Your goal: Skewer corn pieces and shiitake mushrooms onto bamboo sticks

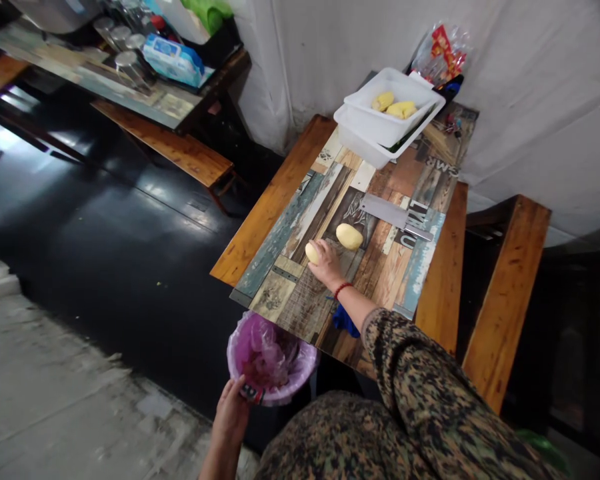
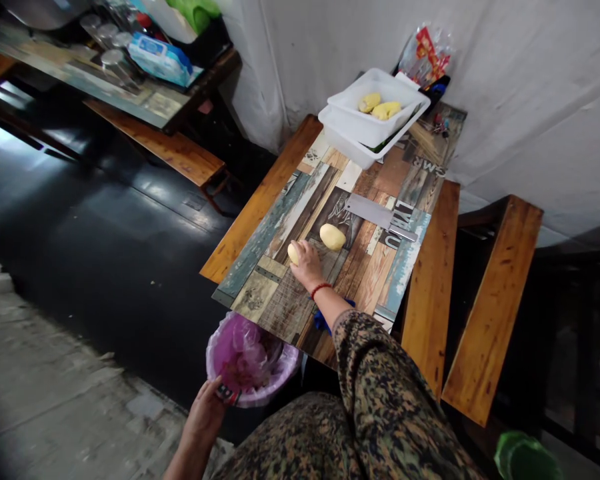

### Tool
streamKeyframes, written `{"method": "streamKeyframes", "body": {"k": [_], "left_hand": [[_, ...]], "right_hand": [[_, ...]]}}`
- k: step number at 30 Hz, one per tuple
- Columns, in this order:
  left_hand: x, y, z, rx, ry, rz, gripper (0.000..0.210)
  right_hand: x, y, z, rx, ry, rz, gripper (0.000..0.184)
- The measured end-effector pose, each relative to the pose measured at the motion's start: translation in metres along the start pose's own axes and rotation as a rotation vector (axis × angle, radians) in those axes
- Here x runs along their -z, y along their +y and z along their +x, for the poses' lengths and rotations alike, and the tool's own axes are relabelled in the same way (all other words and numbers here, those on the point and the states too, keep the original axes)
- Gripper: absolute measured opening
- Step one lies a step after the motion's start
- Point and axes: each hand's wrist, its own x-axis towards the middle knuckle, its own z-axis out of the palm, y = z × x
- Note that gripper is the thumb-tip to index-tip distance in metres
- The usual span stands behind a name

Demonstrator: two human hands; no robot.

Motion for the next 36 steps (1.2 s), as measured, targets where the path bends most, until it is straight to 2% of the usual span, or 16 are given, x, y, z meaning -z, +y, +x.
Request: {"method": "streamKeyframes", "body": {"k": [2,4,6,8,9,11,13,15,18,22,24,26,28,30,34,36], "left_hand": [[0.000,-0.002,0.000,0.004,0.005,0.001,0.010],[0.001,-0.003,0.002,0.002,-0.007,0.000,0.012],[0.002,-0.005,0.004,0.003,-0.033,0.001,0.016],[0.006,-0.007,0.008,0.009,-0.064,0.003,0.022],[0.007,-0.008,0.010,0.015,-0.075,0.004,0.023],[0.010,-0.009,0.015,0.020,-0.098,0.010,0.024],[0.011,-0.010,0.019,0.023,-0.123,0.024,0.023],[0.011,-0.010,0.021,0.026,-0.135,0.042,0.023],[0.008,-0.008,0.020,0.024,-0.136,0.068,0.023],[0.005,-0.008,0.017,0.021,-0.134,0.087,0.021],[0.004,-0.010,0.017,0.025,-0.104,0.096,0.020],[0.003,-0.013,0.019,0.038,-0.075,0.105,0.019],[0.000,-0.016,0.020,0.054,-0.059,0.114,0.018],[-0.004,-0.017,0.020,0.069,-0.054,0.128,0.015],[-0.014,-0.019,0.014,0.063,-0.077,0.153,0.013],[-0.016,-0.021,0.011,0.055,-0.123,0.153,0.017]], "right_hand": [[0.007,0.001,0.007,0.006,0.000,-0.004,0.068],[0.020,0.005,-0.004,0.020,0.035,0.009,0.067],[0.037,0.012,-0.034,0.025,0.114,0.034,0.063],[0.051,0.022,-0.079,0.010,0.161,0.030,0.061],[0.055,0.026,-0.105,0.009,0.129,-0.001,0.061],[0.056,0.033,-0.155,0.046,-0.042,-0.078,0.067],[0.048,0.035,-0.191,0.099,-0.162,-0.095,0.061],[0.041,0.037,-0.204,0.092,-0.134,-0.050,0.048],[0.053,0.052,-0.182,-0.036,0.081,-0.004,0.043],[0.121,0.112,-0.120,-0.237,0.370,-0.027,0.044],[0.153,0.148,-0.092,-0.314,0.438,-0.027,0.048],[0.168,0.173,-0.073,-0.361,0.455,-0.022,0.051],[0.159,0.179,-0.068,-0.379,0.442,-0.017,0.052],[0.130,0.159,-0.082,-0.364,0.399,-0.008,0.052],[0.041,0.059,-0.143,-0.233,0.201,0.076,0.053],[0.008,0.010,-0.172,-0.145,0.088,0.153,0.056]]}}
